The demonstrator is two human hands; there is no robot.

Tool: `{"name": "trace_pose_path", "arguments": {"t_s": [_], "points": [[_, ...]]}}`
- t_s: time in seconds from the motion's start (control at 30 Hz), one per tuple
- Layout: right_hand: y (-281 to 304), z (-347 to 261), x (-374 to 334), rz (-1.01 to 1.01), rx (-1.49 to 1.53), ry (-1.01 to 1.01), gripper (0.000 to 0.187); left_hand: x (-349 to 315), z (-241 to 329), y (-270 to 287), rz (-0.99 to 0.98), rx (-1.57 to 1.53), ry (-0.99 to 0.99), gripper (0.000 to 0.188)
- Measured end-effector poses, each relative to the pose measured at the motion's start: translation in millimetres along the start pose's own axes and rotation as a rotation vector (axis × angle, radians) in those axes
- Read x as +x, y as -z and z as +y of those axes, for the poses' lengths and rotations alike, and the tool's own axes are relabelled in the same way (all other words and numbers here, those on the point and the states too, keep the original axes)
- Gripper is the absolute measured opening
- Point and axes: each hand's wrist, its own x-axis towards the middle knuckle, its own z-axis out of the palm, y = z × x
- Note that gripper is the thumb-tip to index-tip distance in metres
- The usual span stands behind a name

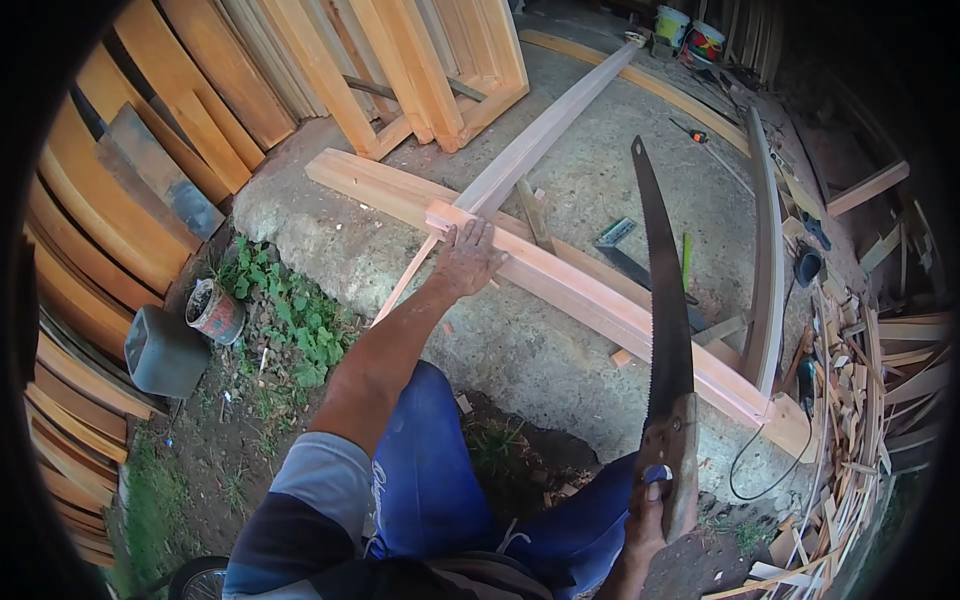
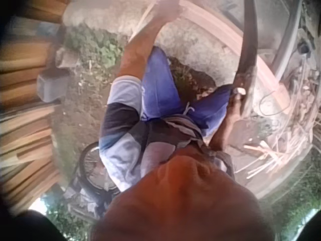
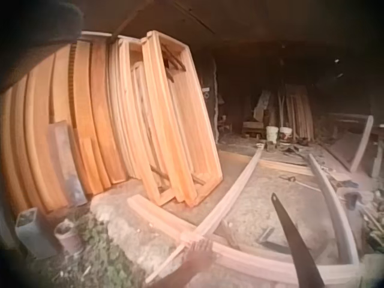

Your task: The person measures and marks a wooden frame, then uses a hand saw to cut a piece of wood. They use a chisel and hammer to carve a notch into the frame, and finally smooth the edges with an angle grinder.

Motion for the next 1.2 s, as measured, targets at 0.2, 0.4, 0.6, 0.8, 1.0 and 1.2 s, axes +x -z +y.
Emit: {"name": "trace_pose_path", "arguments": {"t_s": [0.2, 0.4, 0.6, 0.8, 1.0, 1.2], "points": [[-90, -27, 9, -0.011, -0.115, 0.141, 0.049, 41, -117, 13, 0.170, 0.047, -0.337, 0.066], [-185, -55, 2, 0.093, -0.166, 0.059, 0.067, 69, -137, 5, 0.227, -0.325, -0.253, 0.049], [-219, -86, -22, 0.125, -0.365, -0.031, 0.065, 96, -146, -15, 0.263, -0.714, -0.183, 0.032], [-218, -82, -37, 0.155, -0.391, 0.102, 0.056, 110, -148, -60, 0.553, -1.014, -0.096, 0.018], [-211, -41, -67, 0.194, -0.133, 0.116, 0.058, 109, -153, -50, 0.268, -1.112, 0.067, 0.036], [-193, -28, -68, 0.176, -0.041, 0.166, 0.058, 64, -98, -55, 0.288, -0.984, 0.055, 0.040]]}}
